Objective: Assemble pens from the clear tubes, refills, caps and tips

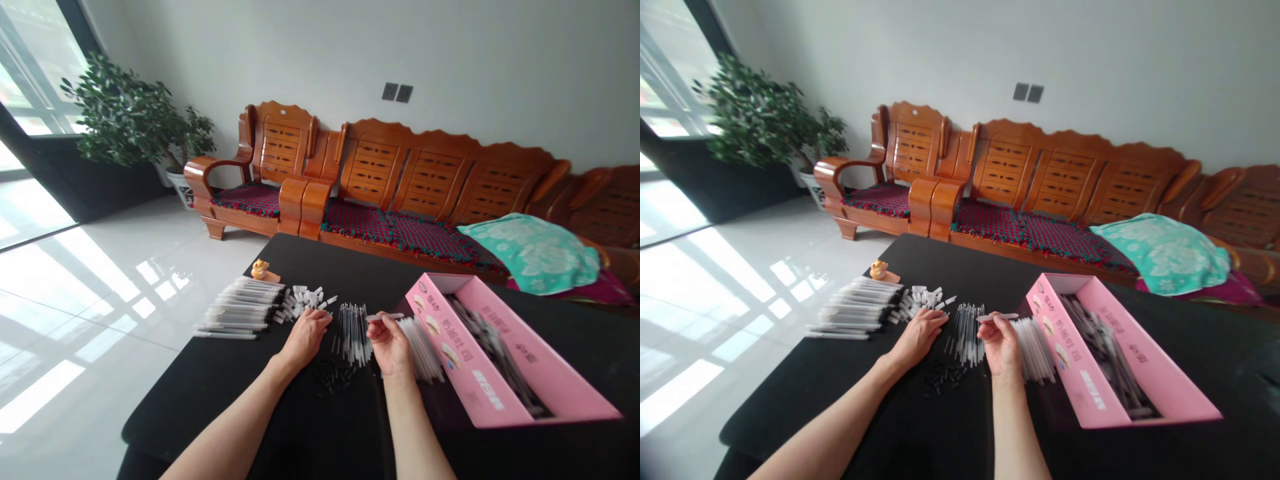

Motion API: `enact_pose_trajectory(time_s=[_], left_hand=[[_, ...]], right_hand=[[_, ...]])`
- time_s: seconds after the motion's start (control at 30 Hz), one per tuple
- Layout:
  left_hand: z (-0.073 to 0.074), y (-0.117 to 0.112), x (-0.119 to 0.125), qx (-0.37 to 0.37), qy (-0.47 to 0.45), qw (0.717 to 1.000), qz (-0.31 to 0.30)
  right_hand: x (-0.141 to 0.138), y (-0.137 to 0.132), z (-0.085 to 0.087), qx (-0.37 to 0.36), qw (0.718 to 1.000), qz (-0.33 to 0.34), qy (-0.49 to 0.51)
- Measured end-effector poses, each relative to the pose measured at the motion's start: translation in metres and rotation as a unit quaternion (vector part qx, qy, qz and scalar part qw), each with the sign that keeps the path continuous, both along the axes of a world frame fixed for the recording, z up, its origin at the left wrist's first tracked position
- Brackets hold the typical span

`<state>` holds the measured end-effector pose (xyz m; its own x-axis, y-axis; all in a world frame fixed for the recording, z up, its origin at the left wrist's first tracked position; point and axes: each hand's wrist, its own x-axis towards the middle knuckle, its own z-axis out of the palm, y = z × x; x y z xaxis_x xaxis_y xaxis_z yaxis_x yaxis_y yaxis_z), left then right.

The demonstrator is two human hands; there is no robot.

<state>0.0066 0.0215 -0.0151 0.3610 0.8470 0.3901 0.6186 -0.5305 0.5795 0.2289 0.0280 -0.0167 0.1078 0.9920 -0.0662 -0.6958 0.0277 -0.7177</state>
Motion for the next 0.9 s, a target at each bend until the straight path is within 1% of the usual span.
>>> enact_pose_trajectory(time_s=[0.07, 0.17, 0.23, 0.33, 0.4, 0.47, 0.53, 0.6, 0.67, 0.8, 0.9], left_hand=[[0.000, -0.001, -0.001, -0.008, 0.023, 1.000, 0.012], [0.001, -0.003, -0.004, -0.020, 0.040, 0.997, 0.056], [0.001, -0.003, -0.006, -0.019, 0.043, 0.996, 0.071], [0.003, -0.003, -0.008, 0.007, 0.030, 0.996, 0.085], [0.006, -0.005, -0.009, 0.007, 0.008, 0.996, 0.090], [0.012, -0.009, -0.010, -0.026, -0.013, 0.998, 0.063], [0.017, -0.014, -0.010, -0.068, -0.030, 0.997, -0.008], [0.021, -0.020, -0.008, -0.090, -0.037, 0.992, -0.086], [0.021, -0.024, -0.005, -0.091, -0.031, 0.987, -0.127], [0.016, -0.026, -0.001, -0.079, 0.008, 0.987, -0.137], [0.014, -0.025, -0.002, -0.081, 0.004, 0.990, -0.114]], right_hand=[[-0.004, -0.001, 0.001, 0.005, 1.000, 0.009, -0.006], [-0.007, -0.002, 0.002, 0.012, 1.000, 0.017, -0.013], [-0.007, -0.002, 0.002, 0.010, 1.000, 0.020, -0.016], [-0.007, -0.002, 0.002, 0.002, 1.000, 0.021, -0.020], [-0.007, -0.002, 0.002, 0.000, 1.000, 0.019, -0.023], [-0.007, -0.002, 0.002, 0.001, 1.000, 0.016, -0.026], [-0.007, -0.002, 0.002, 0.004, 1.000, 0.016, -0.027], [-0.008, -0.002, 0.002, 0.007, 0.999, 0.017, -0.029], [-0.008, -0.002, 0.003, 0.010, 0.999, 0.017, -0.031], [-0.009, -0.003, 0.004, 0.010, 0.999, 0.016, -0.029], [-0.010, -0.003, 0.005, 0.005, 1.000, 0.019, -0.024]])
